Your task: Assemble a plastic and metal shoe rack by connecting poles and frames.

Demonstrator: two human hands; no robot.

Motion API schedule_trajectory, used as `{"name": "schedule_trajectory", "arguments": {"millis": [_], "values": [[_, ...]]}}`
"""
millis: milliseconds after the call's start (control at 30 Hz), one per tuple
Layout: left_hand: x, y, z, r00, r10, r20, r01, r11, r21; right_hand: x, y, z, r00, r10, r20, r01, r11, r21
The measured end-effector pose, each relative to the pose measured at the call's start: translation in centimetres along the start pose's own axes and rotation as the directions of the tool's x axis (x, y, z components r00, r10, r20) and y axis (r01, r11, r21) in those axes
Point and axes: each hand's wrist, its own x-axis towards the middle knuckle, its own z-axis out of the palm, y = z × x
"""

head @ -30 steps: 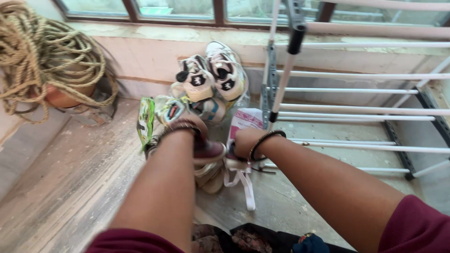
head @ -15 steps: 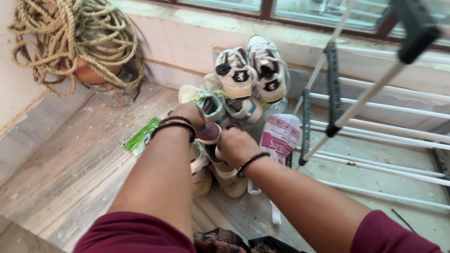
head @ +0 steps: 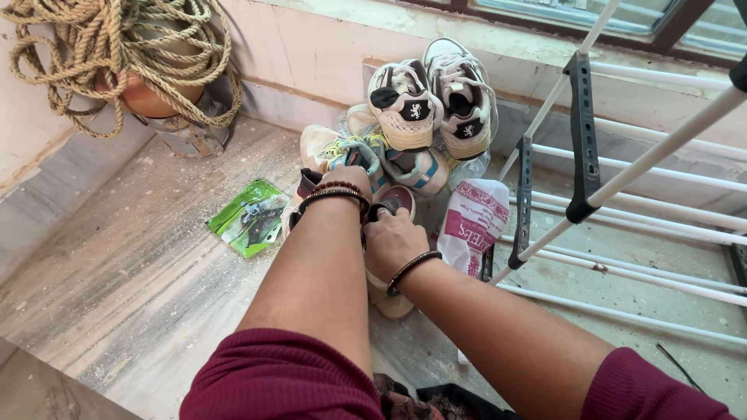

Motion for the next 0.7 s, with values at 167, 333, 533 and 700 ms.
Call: {"name": "schedule_trajectory", "arguments": {"millis": [167,333,533,700], "values": [[-3.2,1.4,-1.7,0.998,-0.022,-0.057,0.021,1.0,-0.022,-1.4,0.0,-2.7,0.999,0.041,-0.008,-0.04,0.999,0.027],[-3.4,2.3,-1.7,0.986,0.0,-0.168,-0.007,0.999,-0.04,-2.2,1.7,-3.0,0.997,0.063,-0.038,-0.06,0.995,0.08],[-7.8,6.5,-3.8,0.979,0.054,-0.197,-0.04,0.996,0.075,-3.4,5.0,-2.9,0.995,-0.043,-0.089,0.05,0.995,0.085],[-2.2,8.9,-3.1,0.814,0.203,-0.545,-0.25,0.968,-0.011,-6.2,7.3,-7.7,0.977,-0.057,-0.203,0.072,0.995,0.067]]}}
